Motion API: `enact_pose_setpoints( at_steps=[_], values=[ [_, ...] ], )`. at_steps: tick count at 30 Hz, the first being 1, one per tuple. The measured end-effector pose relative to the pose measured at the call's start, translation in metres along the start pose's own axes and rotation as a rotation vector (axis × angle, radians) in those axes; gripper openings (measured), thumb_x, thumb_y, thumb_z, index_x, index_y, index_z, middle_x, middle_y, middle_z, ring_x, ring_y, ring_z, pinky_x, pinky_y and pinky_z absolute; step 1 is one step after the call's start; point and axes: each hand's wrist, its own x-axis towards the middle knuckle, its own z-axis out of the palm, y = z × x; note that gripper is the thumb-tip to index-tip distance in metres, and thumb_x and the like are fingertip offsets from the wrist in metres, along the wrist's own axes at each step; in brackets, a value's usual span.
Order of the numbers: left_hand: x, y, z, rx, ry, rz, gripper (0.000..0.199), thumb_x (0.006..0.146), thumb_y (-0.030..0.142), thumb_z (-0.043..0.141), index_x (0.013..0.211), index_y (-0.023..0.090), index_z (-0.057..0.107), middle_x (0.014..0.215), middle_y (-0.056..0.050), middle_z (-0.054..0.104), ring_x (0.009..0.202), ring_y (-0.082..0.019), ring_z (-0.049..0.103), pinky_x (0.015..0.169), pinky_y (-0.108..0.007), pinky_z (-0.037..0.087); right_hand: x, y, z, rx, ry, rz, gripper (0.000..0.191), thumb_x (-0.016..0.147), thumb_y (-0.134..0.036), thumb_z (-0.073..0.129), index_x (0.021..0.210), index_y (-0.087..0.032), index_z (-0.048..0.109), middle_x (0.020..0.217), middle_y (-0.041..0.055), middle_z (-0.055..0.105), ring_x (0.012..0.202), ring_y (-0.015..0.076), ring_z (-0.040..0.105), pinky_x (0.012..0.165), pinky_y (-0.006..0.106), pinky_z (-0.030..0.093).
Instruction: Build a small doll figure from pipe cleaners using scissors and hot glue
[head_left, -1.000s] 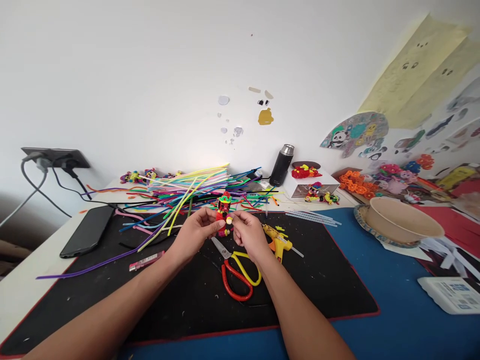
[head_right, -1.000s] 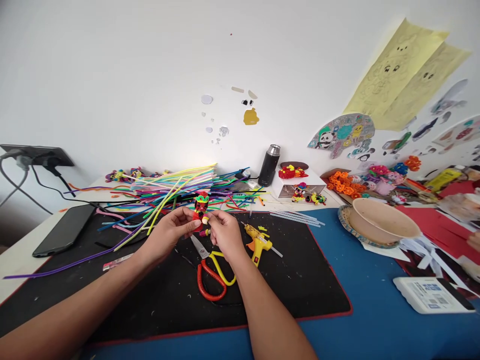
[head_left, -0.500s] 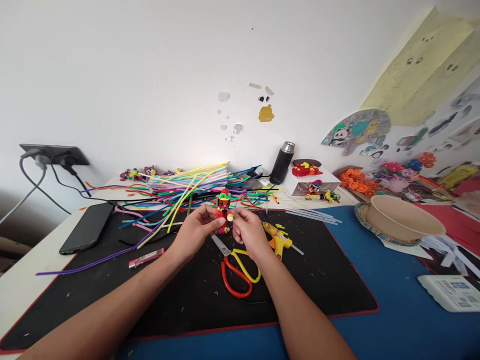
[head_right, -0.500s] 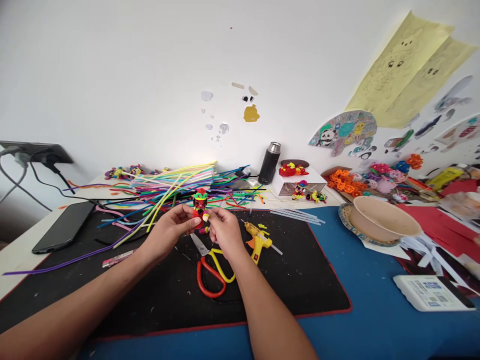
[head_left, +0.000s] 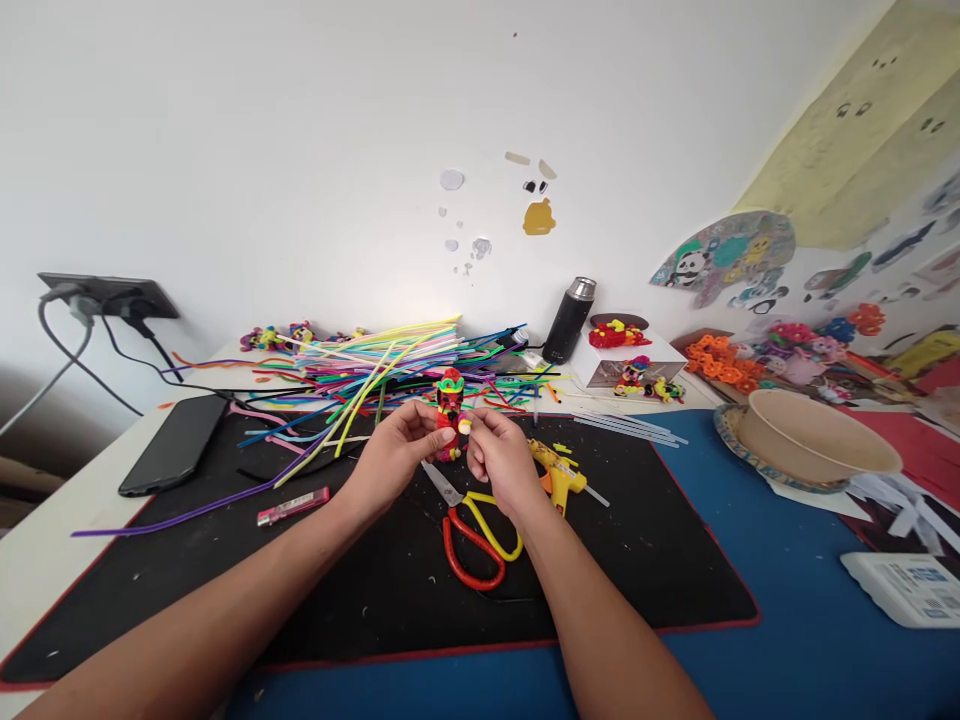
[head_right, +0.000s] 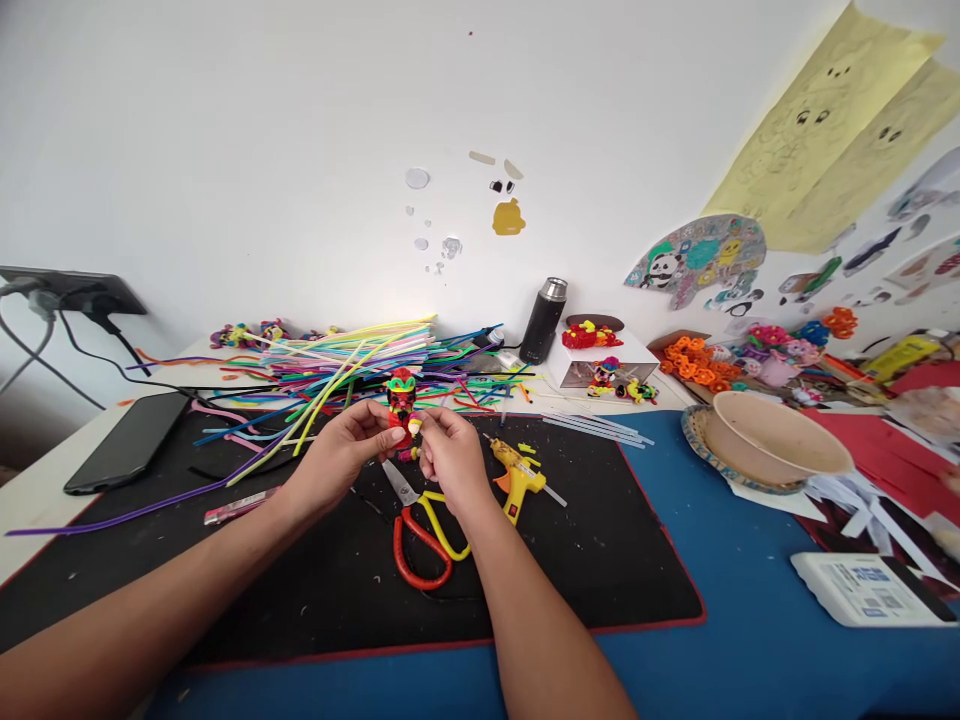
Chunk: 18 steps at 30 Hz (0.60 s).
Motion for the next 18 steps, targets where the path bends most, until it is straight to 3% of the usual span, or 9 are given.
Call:
enact_pose_setpoints(
  at_steps=[18],
  values=[
    [0.0,-0.0009,0.0005,-0.014,0.004,0.005,0.037,0.075,0.038,0.094,0.089,0.02,0.065,0.075,0.003,0.069,0.067,-0.013,0.065,0.061,-0.024,0.05,-0.0027,-0.0017,0.0026,0.015,0.002,0.004,0.032,0.077,-0.049,0.078,0.084,-0.022,0.064,0.044,-0.0128,0.041,0.032,0.0063,0.035,0.034,0.019,0.018]
  ],
)
